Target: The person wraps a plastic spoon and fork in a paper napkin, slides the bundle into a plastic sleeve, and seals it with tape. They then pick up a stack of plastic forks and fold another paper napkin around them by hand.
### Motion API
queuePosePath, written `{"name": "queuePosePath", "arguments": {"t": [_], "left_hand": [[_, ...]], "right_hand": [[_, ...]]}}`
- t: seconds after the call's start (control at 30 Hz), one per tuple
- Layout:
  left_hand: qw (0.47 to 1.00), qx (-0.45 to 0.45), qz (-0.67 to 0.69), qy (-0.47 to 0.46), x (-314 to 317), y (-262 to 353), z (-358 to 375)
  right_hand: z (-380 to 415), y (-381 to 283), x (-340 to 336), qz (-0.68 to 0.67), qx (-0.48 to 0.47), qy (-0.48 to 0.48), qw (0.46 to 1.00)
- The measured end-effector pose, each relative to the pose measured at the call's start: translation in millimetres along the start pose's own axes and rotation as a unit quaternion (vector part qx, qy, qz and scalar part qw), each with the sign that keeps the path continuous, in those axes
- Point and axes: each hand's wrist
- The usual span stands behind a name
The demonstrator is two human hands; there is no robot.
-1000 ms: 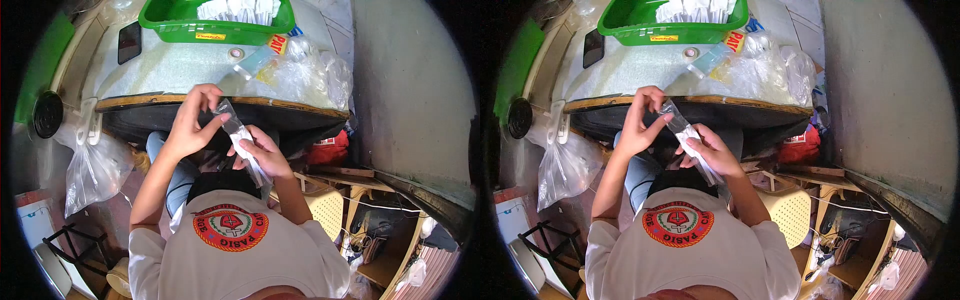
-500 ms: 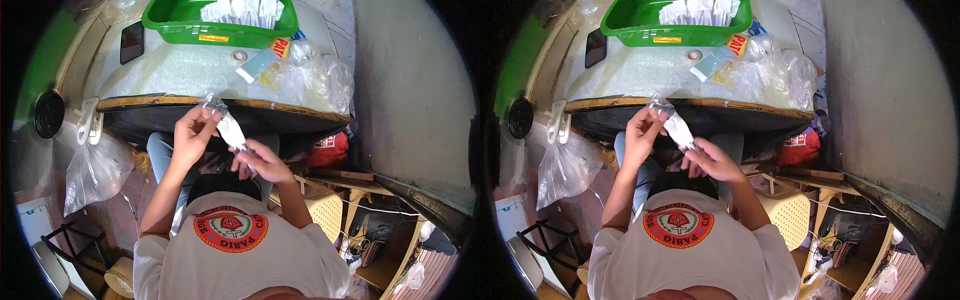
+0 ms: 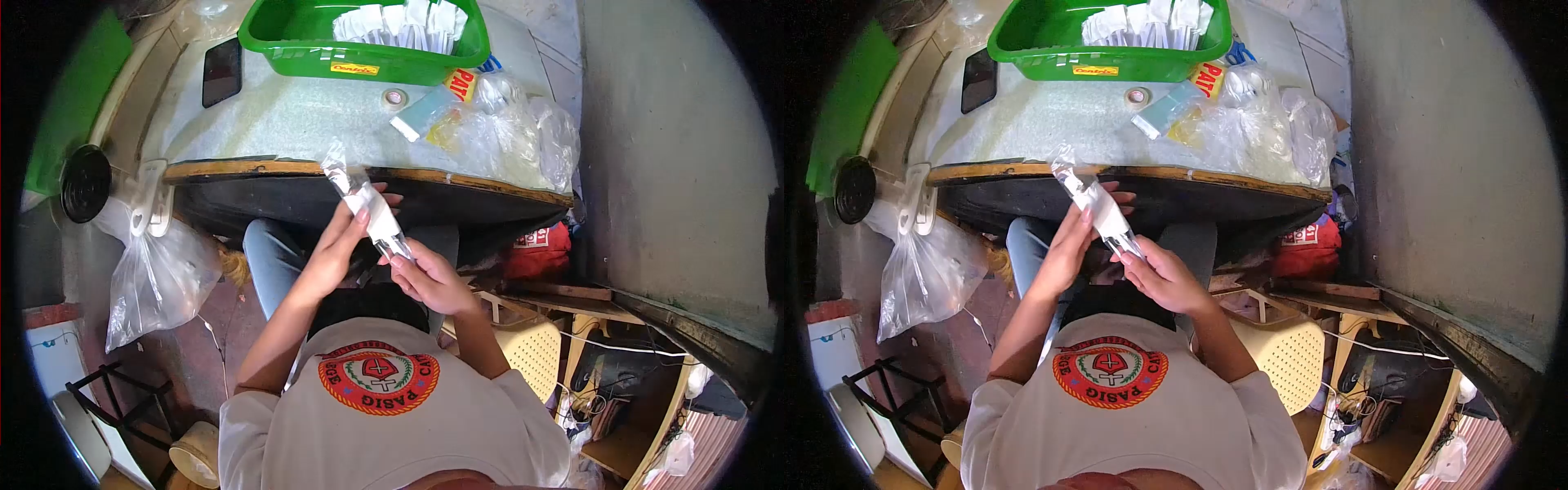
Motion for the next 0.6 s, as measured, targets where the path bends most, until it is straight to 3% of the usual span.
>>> {"name": "queuePosePath", "arguments": {"t": [0.1, 0.17, 0.2, 0.27, 0.4, 0.6], "left_hand": [[0.998, -0.014, 0.054, 0.001, 11, 6, -4], [0.994, 0.019, 0.104, 0.017, 13, 8, -6], [0.991, 0.033, 0.123, 0.028, 13, 8, -7], [0.989, 0.046, 0.135, 0.047, 13, 12, -6], [0.978, 0.066, 0.181, 0.078, 14, 21, -5], [0.964, 0.060, 0.251, 0.069, 8, 25, -3]], "right_hand": [[-1, 3, 4, -0.011, -0.008, -0.026, 1.000], [-1, 1, 9, 0.119, -0.070, 0.027, 0.990], [0, -2, 12, 0.119, -0.072, 0.028, 0.990], [2, -8, 16, 0.236, -0.181, 0.100, 0.950], [5, 13, 17, 0.254, -0.281, 0.190, 0.906], [-2, 7, 8, 0.389, -0.373, 0.156, 0.828]]}}
Point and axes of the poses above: each hand's wrist, its own z-axis away from the middle knuckle, its own x-axis out of the palm, y = z × x, and after that the axes turned 14 degrees about -x, right-handed
